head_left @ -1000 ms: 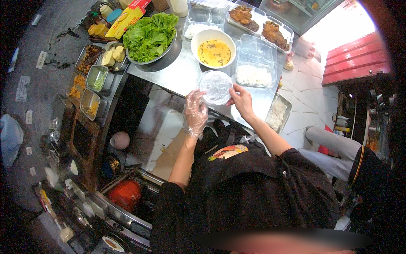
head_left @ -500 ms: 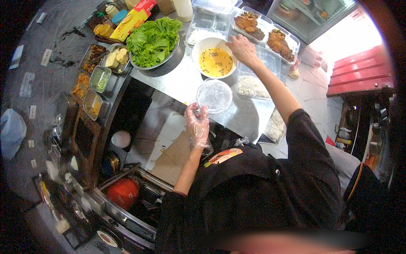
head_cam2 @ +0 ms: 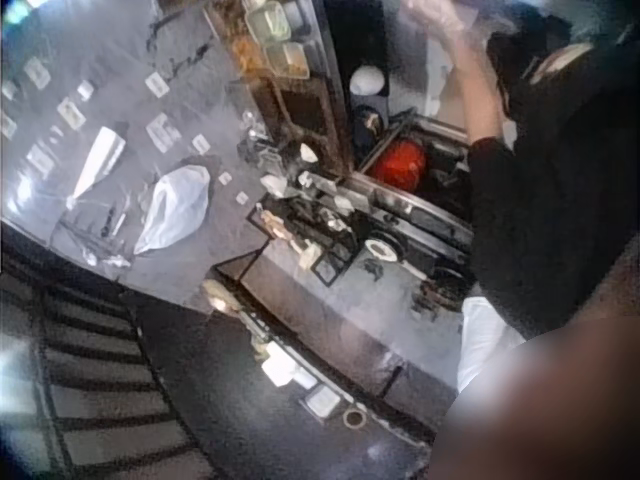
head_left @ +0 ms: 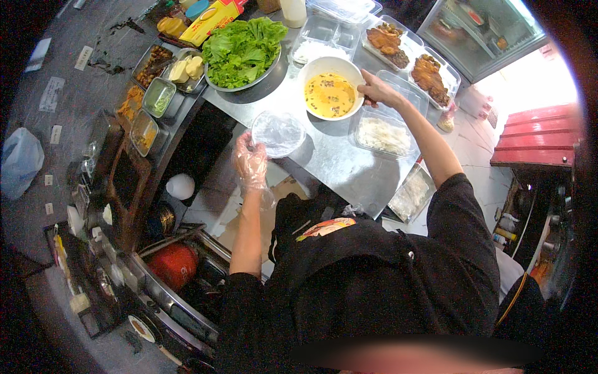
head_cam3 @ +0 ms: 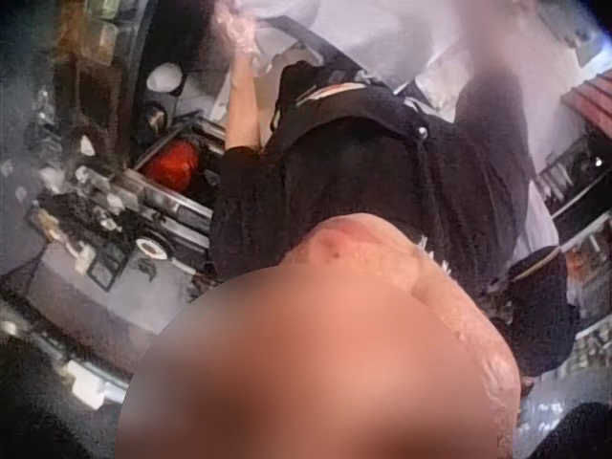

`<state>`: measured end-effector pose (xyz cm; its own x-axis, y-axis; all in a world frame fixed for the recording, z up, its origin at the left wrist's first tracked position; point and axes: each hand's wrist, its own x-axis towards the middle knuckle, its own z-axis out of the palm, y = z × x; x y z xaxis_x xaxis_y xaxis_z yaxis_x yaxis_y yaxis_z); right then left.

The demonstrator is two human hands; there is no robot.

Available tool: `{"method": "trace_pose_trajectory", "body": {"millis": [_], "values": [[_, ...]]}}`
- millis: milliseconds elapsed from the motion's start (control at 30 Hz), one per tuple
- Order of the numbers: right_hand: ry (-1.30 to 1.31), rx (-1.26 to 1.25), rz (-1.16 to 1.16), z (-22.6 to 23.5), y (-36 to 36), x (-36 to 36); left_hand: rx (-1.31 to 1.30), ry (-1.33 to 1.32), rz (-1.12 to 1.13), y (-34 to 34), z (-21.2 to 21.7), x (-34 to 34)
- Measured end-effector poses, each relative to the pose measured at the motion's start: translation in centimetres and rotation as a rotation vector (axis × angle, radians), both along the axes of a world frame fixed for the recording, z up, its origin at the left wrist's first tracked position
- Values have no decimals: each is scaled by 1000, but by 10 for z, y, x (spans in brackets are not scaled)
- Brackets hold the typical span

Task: The person prepares a bento-style meal by lining a plastic container with a plastic bag, pouring a beaten egg mixture into it, and cooking scrambled eggs in a pan. They then transfer the cooked eggs into the container and add various side dishes using tongs, including fried items, vegetables, and rice.

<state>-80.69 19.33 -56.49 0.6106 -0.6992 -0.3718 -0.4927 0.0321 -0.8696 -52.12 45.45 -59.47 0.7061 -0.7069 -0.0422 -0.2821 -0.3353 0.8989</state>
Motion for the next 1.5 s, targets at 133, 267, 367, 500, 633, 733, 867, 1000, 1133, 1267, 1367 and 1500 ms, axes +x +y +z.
{"method": "trace_pose_trajectory", "body": {"millis": [133, 267, 367, 500, 633, 733, 867, 1000, 1133, 1267, 1367, 1500], "values": [[-65, 35, -146, -4, 14, -6, -29, -38, -35, -22, -1, 7], [-54, 17, -276, 14, 29, -9, 4, 141, -72, -40, 20, 3], [-62, -20, -356, 33, 36, -13, -109, 416, -93, -55, 7, 2], [-89, -95, -489, 73, 59, -9, -119, 638, -165, -78, -4, 2], [-83, -101, -598, 97, 73, 0, -164, 724, -218, -97, -15, -7], [-106, -144, -655, 99, 82, 9, -169, 807, -261, -107, -26, -7], [-99, -187, -736, 100, 94, 24, -129, 865, -345, -110, -22, -9], [-67, -252, -747, 106, 99, 40, -117, 858, -365, -113, -19, -8], [-21, -287, -779, 108, 101, 50, -138, 891, -390, -115, -19, -7], [43, -300, -801, 109, 104, 58, -159, 927, -390, -116, -17, -8], [69, -343, -776, 111, 104, 62, -137, 937, -388, -119, -18, -5], [126, -382, -779, 111, 103, 65, -111, 934, -368, -122, -20, -3]]}}
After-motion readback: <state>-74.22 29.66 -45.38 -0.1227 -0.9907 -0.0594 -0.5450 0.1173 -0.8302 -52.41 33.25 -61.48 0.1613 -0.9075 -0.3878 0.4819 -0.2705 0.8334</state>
